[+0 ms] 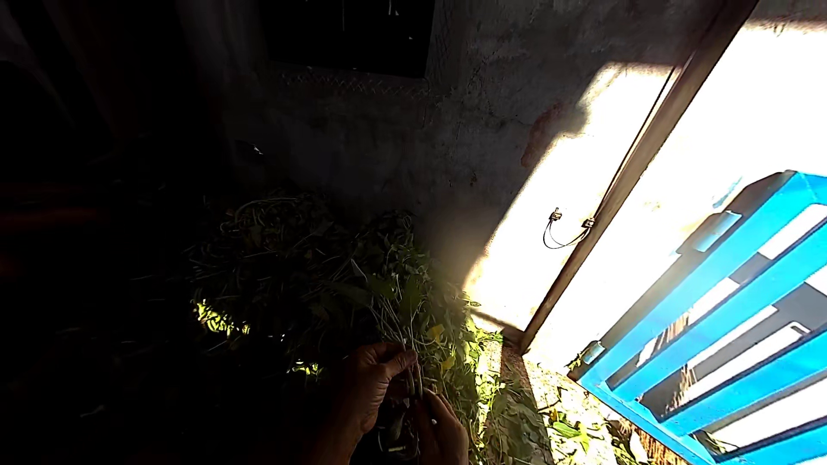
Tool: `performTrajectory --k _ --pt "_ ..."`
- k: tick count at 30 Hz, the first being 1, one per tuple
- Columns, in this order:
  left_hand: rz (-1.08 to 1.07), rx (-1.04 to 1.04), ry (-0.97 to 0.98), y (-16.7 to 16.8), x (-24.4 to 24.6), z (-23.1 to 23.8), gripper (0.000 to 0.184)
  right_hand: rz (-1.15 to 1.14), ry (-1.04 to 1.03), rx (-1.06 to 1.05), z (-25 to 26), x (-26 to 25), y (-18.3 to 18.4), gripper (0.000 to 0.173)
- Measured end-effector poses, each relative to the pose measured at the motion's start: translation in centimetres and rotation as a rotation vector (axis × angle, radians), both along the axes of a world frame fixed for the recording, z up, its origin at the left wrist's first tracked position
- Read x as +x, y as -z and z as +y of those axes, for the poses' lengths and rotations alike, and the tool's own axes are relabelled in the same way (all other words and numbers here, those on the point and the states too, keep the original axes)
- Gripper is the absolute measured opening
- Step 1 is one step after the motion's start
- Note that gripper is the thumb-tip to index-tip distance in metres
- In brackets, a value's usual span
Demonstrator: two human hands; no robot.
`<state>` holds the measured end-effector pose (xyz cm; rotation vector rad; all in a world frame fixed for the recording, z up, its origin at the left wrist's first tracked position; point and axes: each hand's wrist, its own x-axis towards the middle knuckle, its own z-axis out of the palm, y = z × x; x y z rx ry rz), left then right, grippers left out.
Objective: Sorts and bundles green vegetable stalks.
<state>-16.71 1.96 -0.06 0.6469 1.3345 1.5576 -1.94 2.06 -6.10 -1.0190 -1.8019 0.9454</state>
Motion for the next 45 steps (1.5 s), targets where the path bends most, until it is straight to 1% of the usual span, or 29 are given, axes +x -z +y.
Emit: performTrajectory --k 2,6,8,10,12,15,17,20,22,24,27,29,32,35,38,40,42,44,45 --pt "-0.006 0.009 0.002 0.1 -0.1 -0.1 0.012 0.108 0.032 -0.027 -0.4 -0.1 0.4 0.022" --pt "0.022 0.034 -0.051 -0.1 -0.1 -0.2 0.005 0.337 0.101 -0.084 -0.9 -0.2 0.8 0.016" --pt "0.06 0.01 -0.081 -0.3 -0.4 -0.3 0.008 0.397 0.141 -0.111 -0.8 -0.2 0.9 0.013" --pt "0.067 -0.031 -0.088 -0.5 -0.5 -0.3 0.012 0.41 0.19 -0.093 -0.7 0.0 1.0 0.011" --pt "0.078 -0.069 -0.09 -0.6 -0.5 -0.3 0.013 0.356 0.249 0.004 -0.6 0.2 1.2 0.012" --pt "0.149 -0.117 -0.064 -0.2 -0.6 -0.3 0.014 0.106 0.336 0.32 -0.3 0.5 1.4 0.016" --pt "0.241 -0.149 -0.025 0.4 -0.6 -0.1 0.017 -0.05 0.307 0.427 -0.5 0.3 1.1 0.017" --pt "0.403 -0.165 0.029 1.6 -0.7 0.2 0.018 -0.247 0.17 0.369 -1.2 -0.4 0.4 0.02" --pt "0.456 -0.168 0.063 2.2 -0.8 0.3 0.019 -0.305 0.106 0.285 -1.3 -0.9 0.5 0.021" --pt "0.402 -0.163 0.096 1.9 -0.8 0.1 0.017 -0.299 0.077 0.218 -1.3 -1.0 0.8 0.023" --pt "0.22 -0.136 0.109 0.9 -0.8 -0.2 0.011 -0.212 0.051 0.162 -1.4 -0.9 1.3 0.023" --pt "0.141 -0.139 0.126 0.4 -1.1 -0.5 0.015 -0.16 0.041 0.161 -1.3 -0.9 1.8 0.024" --pt "0.091 -0.136 0.173 0.2 -1.4 -0.6 0.02 -0.101 0.03 0.179 -1.1 -1.0 2.4 0.026" --pt "0.084 -0.128 0.2 0.3 -1.4 -0.6 0.017 -0.016 0.007 0.184 -0.9 -1.6 2.8 0.026" --pt "0.038 -0.145 0.111 -0.1 -1.2 -0.5 0.016 0.049 -0.041 0.109 -1.1 -2.0 3.4 0.027" --pt "0.036 -0.117 -0.075 -0.2 -1.5 -0.4 0.018 0.01 -0.099 0.014 -1.4 -2.0 4.7 0.03" --pt "0.063 -0.056 -0.307 -0.2 -2.4 -0.3 0.018 -0.122 -0.173 -0.038 -1.4 -1.6 6.7 0.03" --pt "0.104 0.003 -0.491 -0.1 -3.6 -0.2 0.015 -0.346 -0.201 -0.062 -0.9 -0.8 9.5 0.031" --pt "0.117 0.02 -0.548 0.0 -4.2 -0.2 0.015 -0.478 -0.202 -0.13 -0.1 -0.5 10.8 0.033"
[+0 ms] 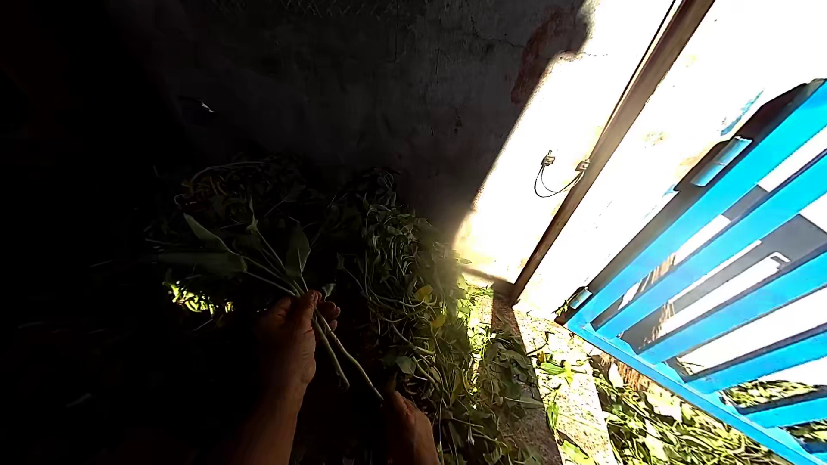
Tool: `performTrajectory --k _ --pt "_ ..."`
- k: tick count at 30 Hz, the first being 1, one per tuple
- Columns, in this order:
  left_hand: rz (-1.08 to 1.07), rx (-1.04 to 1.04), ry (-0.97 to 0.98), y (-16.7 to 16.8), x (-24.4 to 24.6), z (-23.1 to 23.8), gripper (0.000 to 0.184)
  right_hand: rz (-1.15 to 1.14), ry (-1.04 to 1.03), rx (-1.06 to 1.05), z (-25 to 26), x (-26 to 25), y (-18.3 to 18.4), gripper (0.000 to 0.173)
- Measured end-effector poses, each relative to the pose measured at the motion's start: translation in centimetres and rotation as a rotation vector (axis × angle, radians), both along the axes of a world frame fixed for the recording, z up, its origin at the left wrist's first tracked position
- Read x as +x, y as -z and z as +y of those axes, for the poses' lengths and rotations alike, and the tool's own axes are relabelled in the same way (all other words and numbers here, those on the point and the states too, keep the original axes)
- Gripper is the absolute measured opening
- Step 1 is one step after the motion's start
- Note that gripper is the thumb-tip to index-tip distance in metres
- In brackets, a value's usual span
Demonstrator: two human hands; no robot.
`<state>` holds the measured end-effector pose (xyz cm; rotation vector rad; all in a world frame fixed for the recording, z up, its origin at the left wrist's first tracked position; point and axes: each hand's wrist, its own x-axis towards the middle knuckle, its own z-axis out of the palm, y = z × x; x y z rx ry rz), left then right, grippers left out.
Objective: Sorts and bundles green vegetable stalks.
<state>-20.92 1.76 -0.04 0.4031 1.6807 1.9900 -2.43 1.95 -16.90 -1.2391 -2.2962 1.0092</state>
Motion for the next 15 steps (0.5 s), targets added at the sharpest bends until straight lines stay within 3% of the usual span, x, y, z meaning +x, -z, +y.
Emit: performTrajectory --k 3,7,11,15 --pt "0.001 0.013 -0.064 -0.2 -1.1 -0.1 0.017 -0.28 0.167 -0.143 3.5 0.5 2.7 0.039" --pt "-0.094 -0.008 0.008 -0.7 -0.8 0.1 0.017 -0.254 0.383 0.008 8.2 -0.5 3.5 0.038" --pt "-0.195 -0.009 0.057 -1.7 0.2 0.7 0.016 -0.345 0.298 0.132 11.5 -3.6 2.5 0.04" --pt "-0.218 -0.018 0.109 -1.2 0.2 0.7 0.016 -0.472 0.127 -0.015 12.8 -4.8 2.2 0.053"
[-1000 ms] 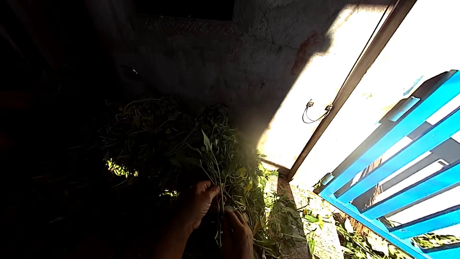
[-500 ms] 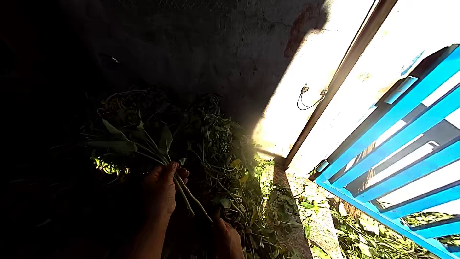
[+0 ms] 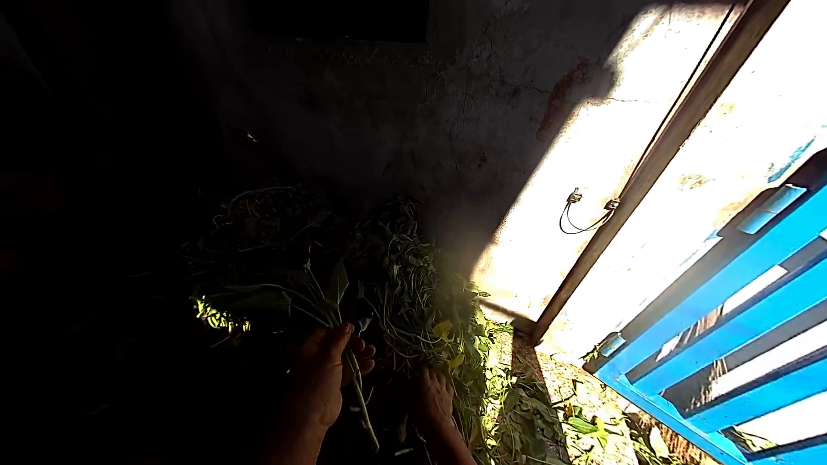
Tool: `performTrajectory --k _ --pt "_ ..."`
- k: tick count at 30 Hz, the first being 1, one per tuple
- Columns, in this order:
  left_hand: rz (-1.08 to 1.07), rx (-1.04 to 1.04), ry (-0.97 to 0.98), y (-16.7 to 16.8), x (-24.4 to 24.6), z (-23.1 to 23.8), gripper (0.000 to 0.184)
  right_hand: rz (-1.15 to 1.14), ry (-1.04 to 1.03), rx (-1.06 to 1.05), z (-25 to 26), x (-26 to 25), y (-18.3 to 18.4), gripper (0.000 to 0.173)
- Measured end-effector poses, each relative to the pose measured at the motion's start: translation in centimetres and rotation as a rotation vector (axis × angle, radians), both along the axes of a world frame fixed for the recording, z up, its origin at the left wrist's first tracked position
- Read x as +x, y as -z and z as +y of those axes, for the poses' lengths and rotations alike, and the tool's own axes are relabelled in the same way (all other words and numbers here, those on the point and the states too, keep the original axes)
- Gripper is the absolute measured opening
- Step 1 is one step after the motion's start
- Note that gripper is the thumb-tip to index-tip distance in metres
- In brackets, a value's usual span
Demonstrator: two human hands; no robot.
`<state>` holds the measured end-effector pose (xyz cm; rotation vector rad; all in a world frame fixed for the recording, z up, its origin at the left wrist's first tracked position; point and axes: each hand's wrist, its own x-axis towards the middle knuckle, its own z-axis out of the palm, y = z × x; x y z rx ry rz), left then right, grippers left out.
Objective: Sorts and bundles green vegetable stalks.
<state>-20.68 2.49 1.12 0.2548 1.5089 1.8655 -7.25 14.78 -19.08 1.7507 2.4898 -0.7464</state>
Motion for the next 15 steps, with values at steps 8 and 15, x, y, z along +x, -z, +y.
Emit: performTrajectory --k 8,15 --pt "-0.015 0.017 0.0 -0.4 -0.5 -0.7 0.015 0.446 -0.055 0.685 -1.6 -1.8 -3.6 0.029" --pt "-0.008 0.026 0.057 -0.3 -0.4 -0.9 0.016 0.187 0.138 0.302 5.2 -5.2 -9.6 0.056"
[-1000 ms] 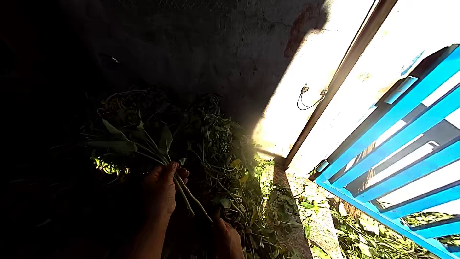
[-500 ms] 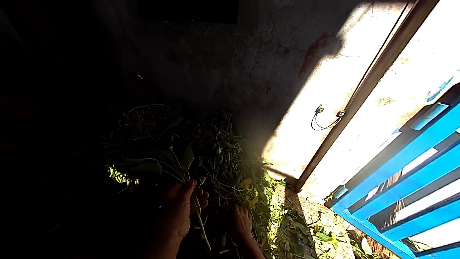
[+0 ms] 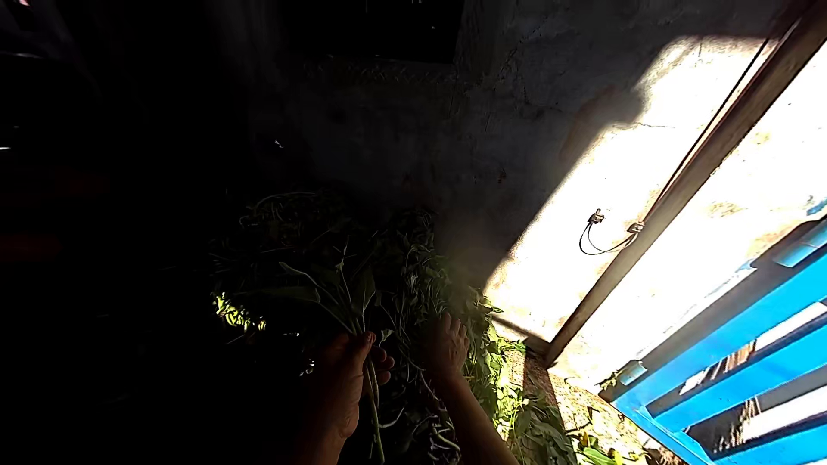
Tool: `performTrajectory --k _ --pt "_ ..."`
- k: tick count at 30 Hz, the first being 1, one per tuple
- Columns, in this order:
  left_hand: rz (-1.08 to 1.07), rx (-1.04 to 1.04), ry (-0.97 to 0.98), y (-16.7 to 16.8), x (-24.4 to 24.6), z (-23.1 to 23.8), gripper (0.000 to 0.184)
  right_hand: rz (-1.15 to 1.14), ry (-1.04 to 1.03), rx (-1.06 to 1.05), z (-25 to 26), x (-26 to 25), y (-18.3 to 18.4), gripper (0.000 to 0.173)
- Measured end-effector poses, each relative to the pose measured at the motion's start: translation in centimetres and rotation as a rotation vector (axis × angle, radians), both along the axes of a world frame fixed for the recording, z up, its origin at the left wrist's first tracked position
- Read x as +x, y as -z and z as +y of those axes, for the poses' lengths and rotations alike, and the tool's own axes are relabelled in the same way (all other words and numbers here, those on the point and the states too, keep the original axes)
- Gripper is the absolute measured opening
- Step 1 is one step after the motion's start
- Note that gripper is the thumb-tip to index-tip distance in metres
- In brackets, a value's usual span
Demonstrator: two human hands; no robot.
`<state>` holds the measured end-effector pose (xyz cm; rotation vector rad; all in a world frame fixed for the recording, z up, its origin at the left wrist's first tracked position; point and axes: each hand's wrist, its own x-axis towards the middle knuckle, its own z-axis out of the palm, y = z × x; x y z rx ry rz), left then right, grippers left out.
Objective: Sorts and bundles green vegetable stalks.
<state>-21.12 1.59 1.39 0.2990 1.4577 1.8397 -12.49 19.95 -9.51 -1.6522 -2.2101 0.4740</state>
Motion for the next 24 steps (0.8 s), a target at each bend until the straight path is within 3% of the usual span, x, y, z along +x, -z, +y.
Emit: performTrajectory --k 4,8,11,13,16,18,21,24 --pt "0.006 0.011 0.01 -0.3 -0.2 -0.2 0.015 -0.128 -0.064 -0.217 2.4 -0.1 -1.3 0.058" --pt "0.005 0.041 0.002 -0.4 -0.6 -0.5 0.015 0.052 -0.04 -0.041 1.6 0.1 -4.0 0.051" --pt "0.009 0.045 -0.03 -0.4 -0.6 -0.5 0.016 0.055 -0.073 -0.07 0.8 -0.2 -4.7 0.05" --pt "0.002 0.041 -0.046 -0.5 -0.6 -0.5 0.016 -0.004 -0.144 -0.169 0.3 -0.4 -4.3 0.068" --pt "-0.008 0.048 -0.057 -0.4 -0.5 -0.4 0.016 -0.066 -0.079 -0.173 -1.5 -1.6 -1.9 0.12" --pt "-0.001 0.056 -0.057 -0.3 -0.4 -0.3 0.016 -0.104 -0.016 -0.145 -2.1 -2.8 0.0 0.133" --pt "0.011 0.051 -0.055 -0.1 -0.5 -0.2 0.016 -0.142 0.008 -0.15 -1.5 -3.4 0.6 0.124" --pt "-0.002 0.055 -0.078 -0.6 -0.8 -0.3 0.015 -0.085 -0.03 -0.167 0.1 -2.0 -1.6 0.098"
